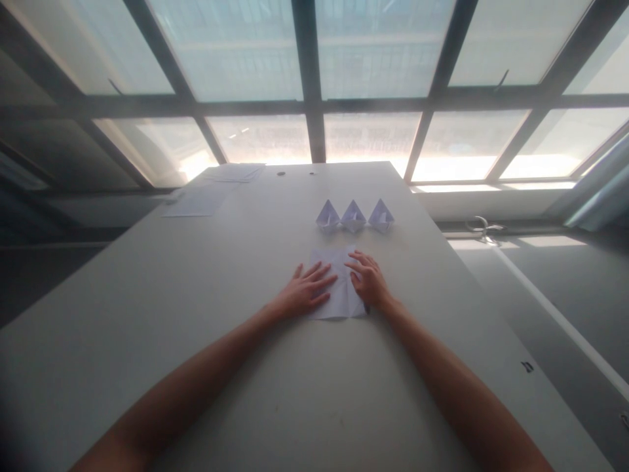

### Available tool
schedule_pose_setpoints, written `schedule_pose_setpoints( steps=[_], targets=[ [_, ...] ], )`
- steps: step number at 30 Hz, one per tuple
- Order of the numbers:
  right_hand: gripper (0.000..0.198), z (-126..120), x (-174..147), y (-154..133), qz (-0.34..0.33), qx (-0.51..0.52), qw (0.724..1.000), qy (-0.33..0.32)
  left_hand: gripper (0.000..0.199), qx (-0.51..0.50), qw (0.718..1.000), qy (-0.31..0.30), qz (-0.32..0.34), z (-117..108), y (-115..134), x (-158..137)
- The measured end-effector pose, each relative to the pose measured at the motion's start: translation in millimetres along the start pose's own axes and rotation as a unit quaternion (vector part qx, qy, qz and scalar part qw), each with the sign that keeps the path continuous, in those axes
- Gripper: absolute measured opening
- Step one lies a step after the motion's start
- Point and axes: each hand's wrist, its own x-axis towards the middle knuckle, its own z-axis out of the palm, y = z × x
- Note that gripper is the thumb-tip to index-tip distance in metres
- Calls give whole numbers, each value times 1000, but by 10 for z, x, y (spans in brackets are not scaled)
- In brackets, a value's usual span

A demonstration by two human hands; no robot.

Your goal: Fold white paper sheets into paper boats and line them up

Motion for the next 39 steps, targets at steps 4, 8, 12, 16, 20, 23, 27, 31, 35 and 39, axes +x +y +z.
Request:
schedule_pose_setpoints(
  steps=[4,8,12,16,20,23,27,31,35,39],
  targets=[
    [29,13,-8,65,12,16,998,-55,46,-17,999,46,-9,-4,6,-3],
    [34,16,-13,72,45,12,996,-77,40,-45,996,76,-8,0,-2,6],
    [33,21,-14,73,50,2,995,-84,34,-63,993,92,-25,38,-31,28],
    [27,36,-18,101,25,-5,998,-65,27,-43,979,159,-122,78,-60,48],
    [21,36,-21,103,-6,-5,999,-50,44,-20,963,180,-198,95,-75,58],
    [21,30,-21,91,-11,-3,999,-47,46,-27,968,159,-189,103,-78,60],
    [22,36,-21,101,-7,-2,999,-48,37,-41,970,151,-185,102,-79,60],
    [21,45,-27,114,-4,2,999,-44,34,-47,969,155,-185,87,-80,59],
    [21,34,-31,92,3,3,999,-36,33,-54,969,158,-183,85,-82,54],
    [32,15,-20,74,33,-15,999,-5,33,-62,968,169,-177,88,-92,52]
  ],
)
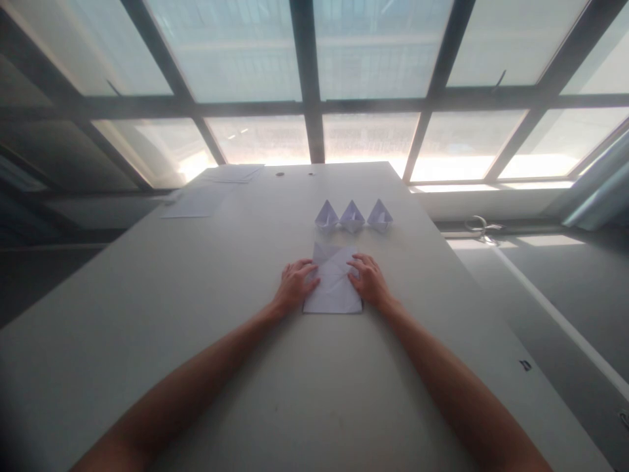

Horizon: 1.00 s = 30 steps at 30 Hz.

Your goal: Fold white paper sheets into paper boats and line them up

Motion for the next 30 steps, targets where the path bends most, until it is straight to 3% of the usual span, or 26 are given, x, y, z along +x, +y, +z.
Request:
schedule_pose_setpoints(
  steps=[8,17,21,23,27,30],
  targets=[
    [66,40,19,70,87,18,995,52,49,-163,985,12,57,-27,-27,6],
    [86,29,17,83,101,58,992,47,59,-287,956,54,15,-38,-38,12],
    [89,-14,33,73,90,103,988,69,83,-324,943,69,-16,2,-33,26],
    [82,-40,43,60,79,138,984,75,84,-310,948,71,-24,9,-32,34],
    [28,-73,50,0,36,167,983,64,48,-219,973,77,6,-22,-38,49],
    [21,-73,32,-56,23,165,983,80,53,-207,972,112,5,-58,-53,48]
  ],
)
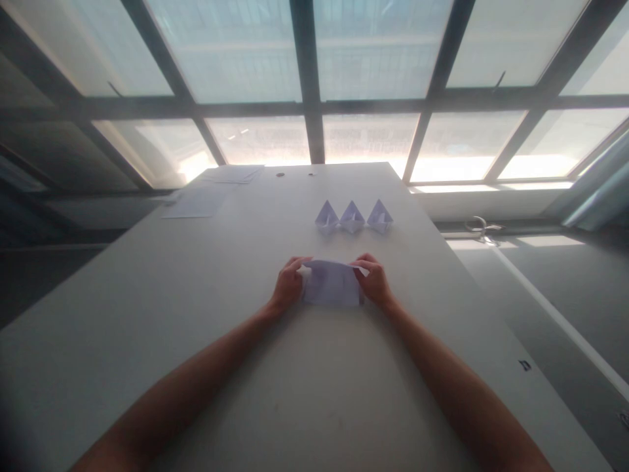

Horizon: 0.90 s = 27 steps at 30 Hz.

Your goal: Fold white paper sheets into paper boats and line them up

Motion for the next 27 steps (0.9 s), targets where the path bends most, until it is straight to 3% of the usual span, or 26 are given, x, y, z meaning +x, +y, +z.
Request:
schedule_pose_setpoints(
  steps=[3,6,8,11,15,23,25,27],
  targets=[
    [12,7,-28,-12,-27,-3,999,-22,55,-7,999,41,-27,-30,10,-5],
    [21,-7,-36,12,-64,-43,993,-94,42,6,998,45,-34,-33,52,-20],
    [31,-20,-27,27,-79,-78,984,-143,36,22,1000,-2,1,-14,91,-35],
    [37,-27,-10,24,-87,-117,972,-185,33,80,985,-135,68,28,132,-65],
    [41,-17,-16,-9,-76,-128,975,-166,45,168,946,-257,103,55,130,-97],
    [42,-10,-50,-189,-25,-99,994,-36,55,241,906,-315,147,50,106,-104],
    [43,41,-72,-253,-45,-124,988,-74,58,248,903,-318,151,55,111,-105],
    [47,122,-112,-301,-62,-169,970,-161,61,251,903,-315,151,56,123,-108]
  ],
)
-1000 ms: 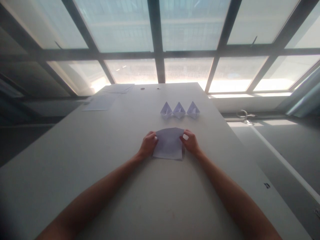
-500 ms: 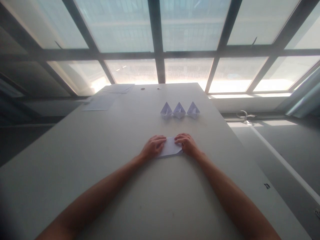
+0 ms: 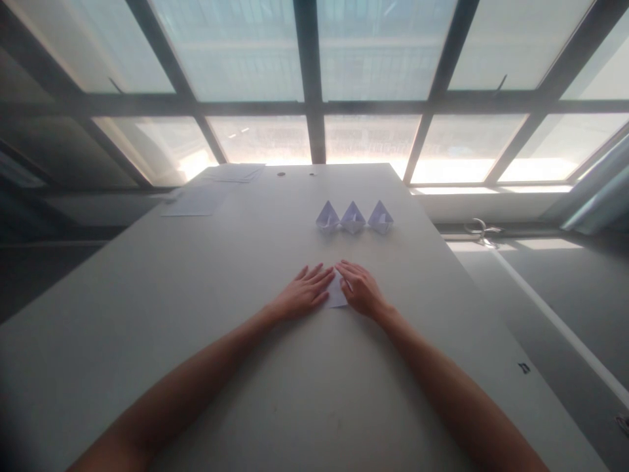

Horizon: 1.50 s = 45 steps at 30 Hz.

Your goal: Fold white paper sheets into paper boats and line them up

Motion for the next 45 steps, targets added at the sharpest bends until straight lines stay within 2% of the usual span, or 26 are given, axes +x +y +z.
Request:
schedule_pose_setpoints(
  steps=[2,4,7,11,16,19,22,27,31,33,35,38,41,45],
  targets=[
    [55,85,-15,-61,-12,-49,995,-83,63,-2,1000,3,-3,-8,14,-3],
    [64,160,-32,-97,-6,-89,988,-129,65,-4,1000,3,-6,-17,24,-6],
    [74,215,-53,-108,20,-124,981,-147,69,-3,1000,4,-10,-17,28,-6],
    [76,200,-64,-101,48,-142,977,-153,69,-1,1000,14,-20,12,23,1],
    [76,174,-65,-82,89,-160,973,-142,70,8,999,18,-42,28,34,-5],
    [79,188,-68,-28,138,-167,969,-120,73,14,998,17,-56,17,56,-11],
    [74,224,-74,32,180,-166,965,-93,75,19,997,13,-78,16,74,-7],
    [61,233,-44,80,205,-133,969,-18,76,27,996,8,-90,39,65,4],
    [56,126,17,117,158,-59,983,74,76,26,996,6,-82,35,53,5],
    [52,78,33,118,115,-22,989,94,75,24,996,6,-82,27,55,2],
    [47,63,30,96,66,4,995,70,74,23,996,8,-84,21,59,-1],
    [43,91,5,37,8,-3,1000,-19,73,21,996,14,-87,18,66,-5],
    [46,127,-13,-6,3,-41,996,-80,71,15,996,19,-88,23,66,-2],
    [50,128,-6,-24,26,-77,991,-104,66,-2,997,25,-74,20,56,3]
  ],
)
